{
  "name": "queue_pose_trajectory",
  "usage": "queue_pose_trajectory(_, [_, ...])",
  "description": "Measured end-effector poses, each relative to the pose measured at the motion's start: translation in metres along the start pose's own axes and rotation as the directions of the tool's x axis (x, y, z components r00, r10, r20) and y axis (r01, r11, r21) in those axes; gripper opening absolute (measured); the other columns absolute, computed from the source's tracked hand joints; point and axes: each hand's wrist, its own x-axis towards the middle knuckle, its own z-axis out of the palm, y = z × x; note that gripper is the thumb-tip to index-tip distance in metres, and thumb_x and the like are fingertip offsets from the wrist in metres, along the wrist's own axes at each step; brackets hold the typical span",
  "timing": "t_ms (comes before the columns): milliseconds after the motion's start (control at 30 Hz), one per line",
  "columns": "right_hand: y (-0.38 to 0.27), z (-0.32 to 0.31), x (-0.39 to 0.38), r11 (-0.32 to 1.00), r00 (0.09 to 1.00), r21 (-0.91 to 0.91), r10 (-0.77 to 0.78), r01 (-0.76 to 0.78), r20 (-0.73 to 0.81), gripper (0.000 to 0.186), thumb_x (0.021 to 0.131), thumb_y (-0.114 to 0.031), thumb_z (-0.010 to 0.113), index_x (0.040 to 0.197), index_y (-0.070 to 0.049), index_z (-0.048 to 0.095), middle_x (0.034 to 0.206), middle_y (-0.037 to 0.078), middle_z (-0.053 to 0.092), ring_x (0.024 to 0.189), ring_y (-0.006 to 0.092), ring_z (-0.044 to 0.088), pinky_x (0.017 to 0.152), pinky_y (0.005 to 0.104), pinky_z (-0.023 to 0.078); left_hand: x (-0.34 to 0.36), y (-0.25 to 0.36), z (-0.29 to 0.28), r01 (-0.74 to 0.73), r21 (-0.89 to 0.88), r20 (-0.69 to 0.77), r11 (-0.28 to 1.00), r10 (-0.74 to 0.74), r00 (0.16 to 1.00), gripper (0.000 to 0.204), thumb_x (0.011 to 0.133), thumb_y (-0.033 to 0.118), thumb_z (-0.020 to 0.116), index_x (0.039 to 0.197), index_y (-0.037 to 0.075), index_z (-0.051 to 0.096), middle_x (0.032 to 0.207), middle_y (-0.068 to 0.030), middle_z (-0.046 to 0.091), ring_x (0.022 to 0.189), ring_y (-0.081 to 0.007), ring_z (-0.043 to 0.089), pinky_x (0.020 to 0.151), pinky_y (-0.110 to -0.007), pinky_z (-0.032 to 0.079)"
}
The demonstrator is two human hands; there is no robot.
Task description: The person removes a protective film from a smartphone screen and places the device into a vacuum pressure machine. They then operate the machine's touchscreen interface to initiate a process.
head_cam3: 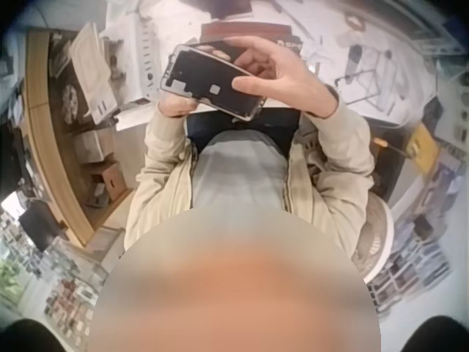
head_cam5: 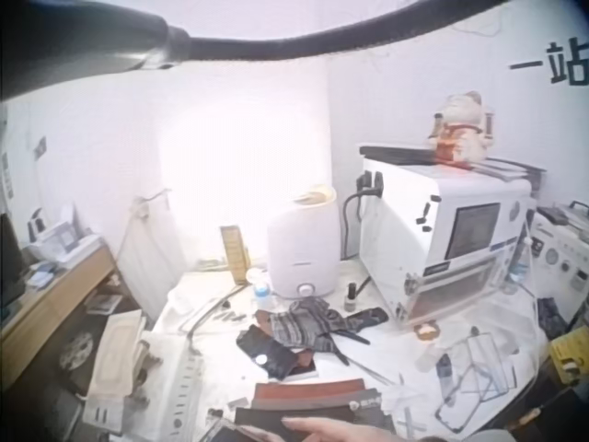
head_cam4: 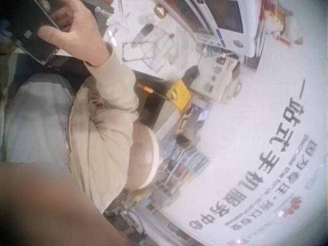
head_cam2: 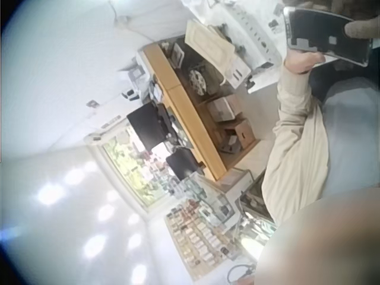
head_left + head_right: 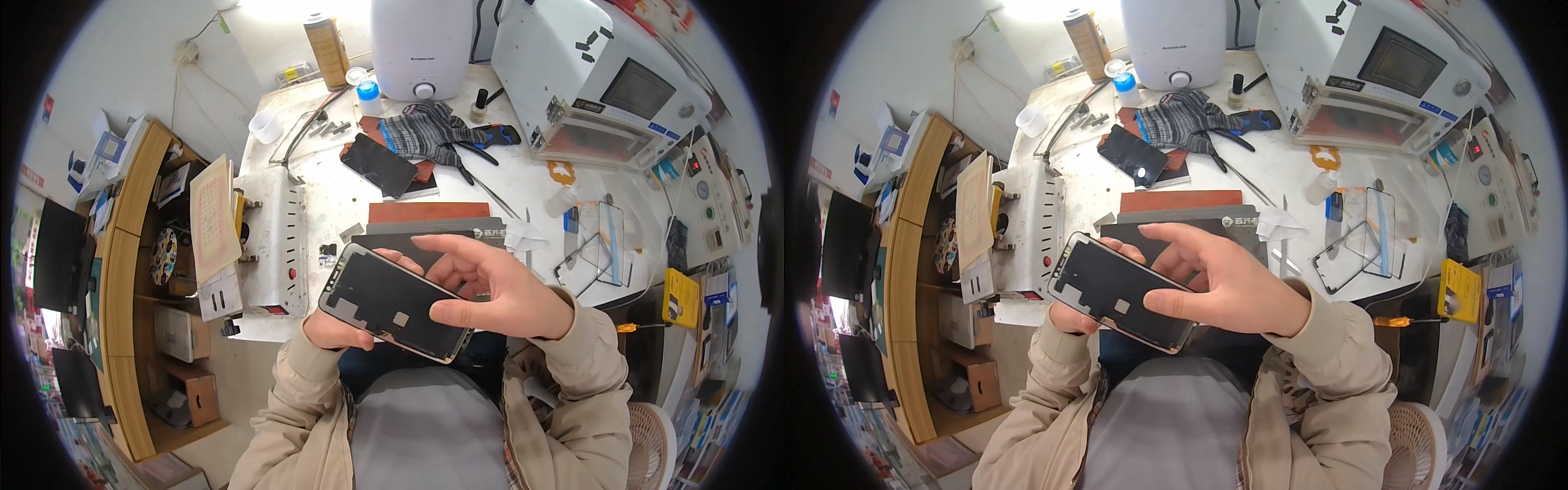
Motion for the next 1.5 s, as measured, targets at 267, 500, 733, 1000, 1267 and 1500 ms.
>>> queue_pose_trajectory(267, [0.019, 0.007, 0.013, 0.999, 0.996, 0.036, 0.011, -0.014, 0.09, 0.078, 0.087, -0.011, 0.074, 0.149, 0.005, 0.03, 0.107, 0.009, 0.065, 0.099, 0.0117, 0.061, 0.087, 0.0258, 0.048, 0.004, 0.007, 0.002, 0.127, 0.012, 0.037, 0.992, -0.127, 0.991, 0.097, 0.061, 0.021, 0.095, 0.14, 0.001, 0.041, 0.134, -0.0137, 0.054, 0.126, -0.0263, 0.054, 0.105, -0.041, 0.045])
queue_pose_trajectory(500, [0.018, 0.009, 0.012, 0.996, 0.995, 0.079, 0.043, -0.05, 0.093, 0.077, 0.086, -0.008, 0.073, 0.149, 0.005, 0.03, 0.111, 0.012, 0.068, 0.105, 0.0131, 0.061, 0.093, 0.0277, 0.048, 0.003, 0.003, -0.002, 0.14, 0.017, 0.036, 0.99, -0.141, 0.989, 0.098, 0.06, 0.024, 0.096, 0.138, 0.0, 0.043, 0.132, -0.0134, 0.056, 0.125, -0.0253, 0.054, 0.106, -0.04, 0.044])
queue_pose_trajectory(733, [0.021, 0.013, 0.013, 0.99, 0.997, 0.142, -0.006, -0.004, 0.074, 0.075, 0.086, -0.009, 0.072, 0.147, 0.007, 0.031, 0.105, 0.012, 0.068, 0.1, 0.013, 0.063, 0.087, 0.0272, 0.05, 0.005, 0.0, -0.003, 0.113, 0.003, 0.075, 0.994, -0.113, 0.991, 0.099, 0.059, 0.026, 0.096, 0.138, -0.001, 0.043, 0.132, -0.0153, 0.054, 0.124, -0.0281, 0.055, 0.103, -0.042, 0.046])
queue_pose_trajectory(1000, [0.023, 0.004, 0.007, 0.974, 0.998, 0.222, 0.019, -0.031, 0.056, 0.063, 0.098, -0.018, 0.063, 0.149, 0.0, 0.032, 0.113, 0.011, 0.067, 0.099, 0.0104, 0.061, 0.087, 0.0253, 0.049, -0.001, -0.002, -0.008, 0.032, -0.043, 0.047, 0.999, -0.03, 0.998, 0.107, 0.061, 0.029, 0.096, 0.144, 0.005, 0.034, 0.137, -0.0166, 0.049, 0.128, -0.0285, 0.051, 0.105, -0.042, 0.045])
queue_pose_trajectory(1267, [0.063, 0.011, 0.003, 0.696, 0.905, 0.633, 0.056, -0.337, 0.421, 0.077, 0.098, -0.067, 0.035, 0.137, -0.001, 0.047, 0.122, 0.011, 0.063, 0.103, 0.0187, 0.065, 0.09, 0.0345, 0.051, 0.01, -0.011, -0.026, -0.121, -0.2, 0.305, 0.972, 0.179, 0.936, 0.108, 0.06, 0.029, 0.098, 0.144, 0.007, 0.034, 0.136, -0.0216, 0.047, 0.125, -0.0308, 0.053, 0.101, -0.039, 0.05])
queue_pose_trajectory(1500, [0.069, 0.04, 0.007, 0.65, 0.775, 0.691, -0.243, -0.316, 0.583, 0.082, 0.096, -0.063, 0.046, 0.148, 0.0, 0.034, 0.142, 0.026, 0.049, 0.125, 0.0349, 0.056, 0.1, 0.0414, 0.051, 0.021, -0.019, -0.016, -0.043, -0.37, 0.505, 0.928, 0.24, 0.829, 0.099, 0.066, 0.016, 0.094, 0.145, 0.006, 0.034, 0.137, -0.0263, 0.045, 0.121, -0.0349, 0.056, 0.099, -0.044, 0.053])
